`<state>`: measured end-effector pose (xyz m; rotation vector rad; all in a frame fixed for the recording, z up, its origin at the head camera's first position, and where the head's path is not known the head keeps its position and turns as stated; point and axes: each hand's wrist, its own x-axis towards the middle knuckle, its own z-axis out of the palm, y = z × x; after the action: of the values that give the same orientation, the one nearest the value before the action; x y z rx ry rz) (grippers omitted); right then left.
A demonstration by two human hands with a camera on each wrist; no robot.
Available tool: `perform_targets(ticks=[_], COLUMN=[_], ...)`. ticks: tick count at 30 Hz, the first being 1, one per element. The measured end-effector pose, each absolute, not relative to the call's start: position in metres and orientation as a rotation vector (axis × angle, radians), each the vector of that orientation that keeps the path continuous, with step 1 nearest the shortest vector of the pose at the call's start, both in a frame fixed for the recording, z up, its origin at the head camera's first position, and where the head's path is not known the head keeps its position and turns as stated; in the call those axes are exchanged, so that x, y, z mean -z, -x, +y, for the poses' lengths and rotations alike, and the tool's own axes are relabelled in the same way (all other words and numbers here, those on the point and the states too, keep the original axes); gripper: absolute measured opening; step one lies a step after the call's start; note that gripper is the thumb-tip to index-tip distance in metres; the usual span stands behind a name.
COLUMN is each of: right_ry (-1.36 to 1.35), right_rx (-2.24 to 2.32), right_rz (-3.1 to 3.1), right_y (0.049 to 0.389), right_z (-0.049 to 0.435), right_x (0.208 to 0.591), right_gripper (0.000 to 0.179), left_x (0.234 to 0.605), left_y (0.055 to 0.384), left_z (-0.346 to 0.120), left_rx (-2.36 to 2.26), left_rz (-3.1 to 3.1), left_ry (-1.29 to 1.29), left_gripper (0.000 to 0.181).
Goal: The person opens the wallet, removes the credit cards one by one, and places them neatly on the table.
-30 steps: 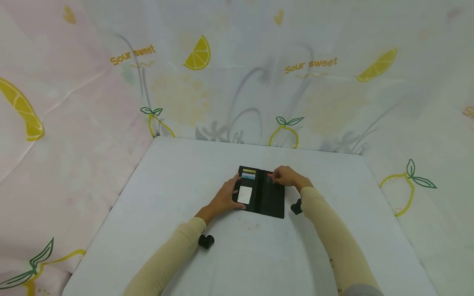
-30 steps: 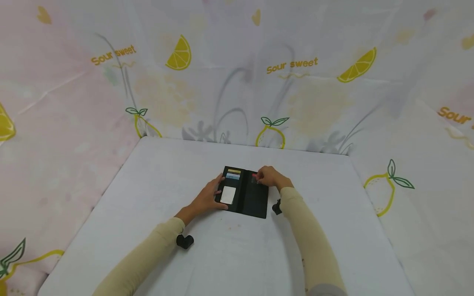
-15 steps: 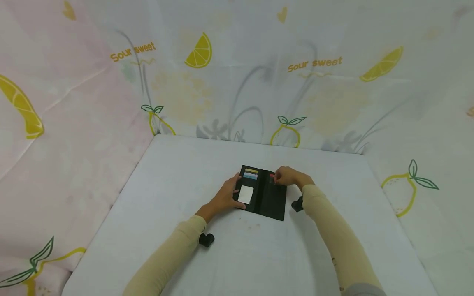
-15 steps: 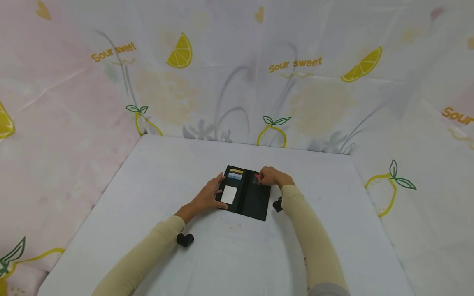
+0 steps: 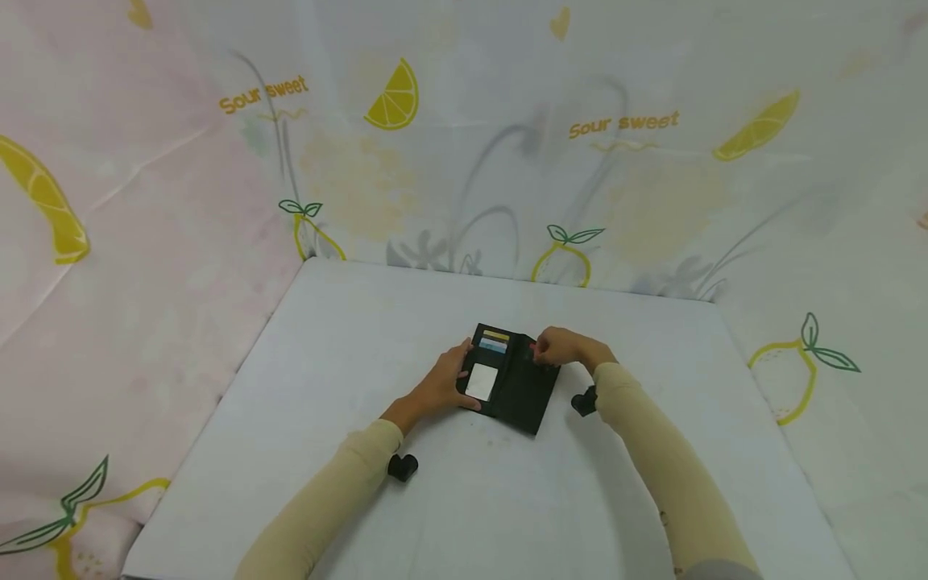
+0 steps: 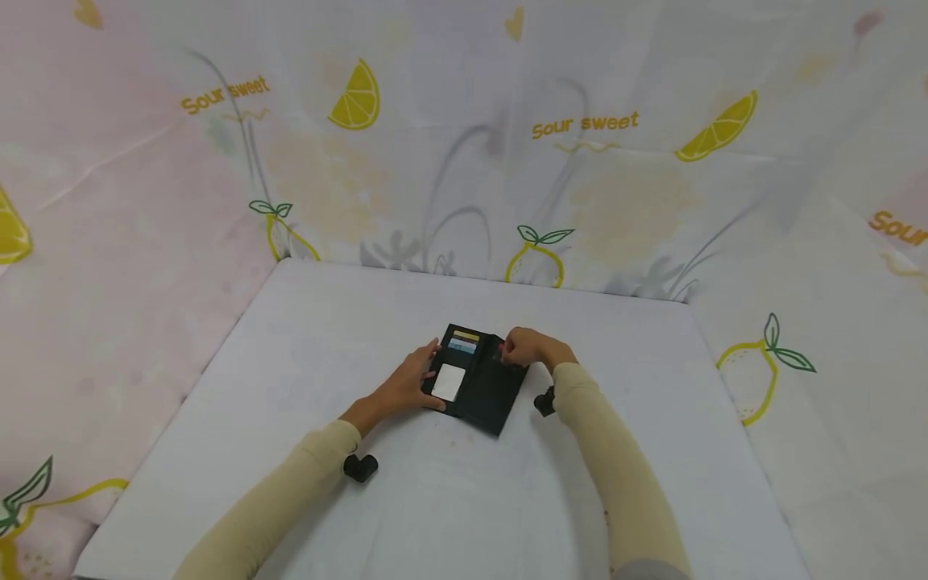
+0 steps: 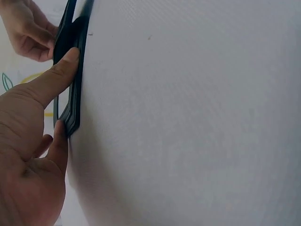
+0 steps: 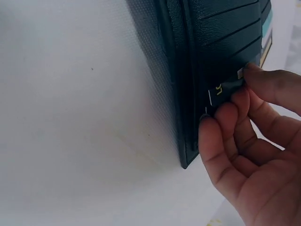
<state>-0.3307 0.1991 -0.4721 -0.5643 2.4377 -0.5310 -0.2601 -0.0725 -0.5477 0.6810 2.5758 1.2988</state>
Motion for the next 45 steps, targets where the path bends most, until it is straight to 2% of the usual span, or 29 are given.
perform_targets(ticks=[12,24,45], right_ry=[0.543,0.517,0.606], right_rx=[0.522,0.670,0.477], right_rz=[2.445,2.327,2.299], right_y=[0.324,0.323,0.338], right_z=[0.192,0.198,0.210], right_x=[0.461,0.468,0.466], right_gripper=[0.009,0.012,0.013], left_x=[0.548,0.547,0.543], left_y=[0.262,0.264,0.263], left_z=[-0.074,-0.077,-0.074], left_rx=[-1.252,-1.234,-1.168], left_rz=[2.585,2.558,2.560], left_ry=[-0.684,-0.667,-0.694], left_gripper=[0.125,0.127,0.121])
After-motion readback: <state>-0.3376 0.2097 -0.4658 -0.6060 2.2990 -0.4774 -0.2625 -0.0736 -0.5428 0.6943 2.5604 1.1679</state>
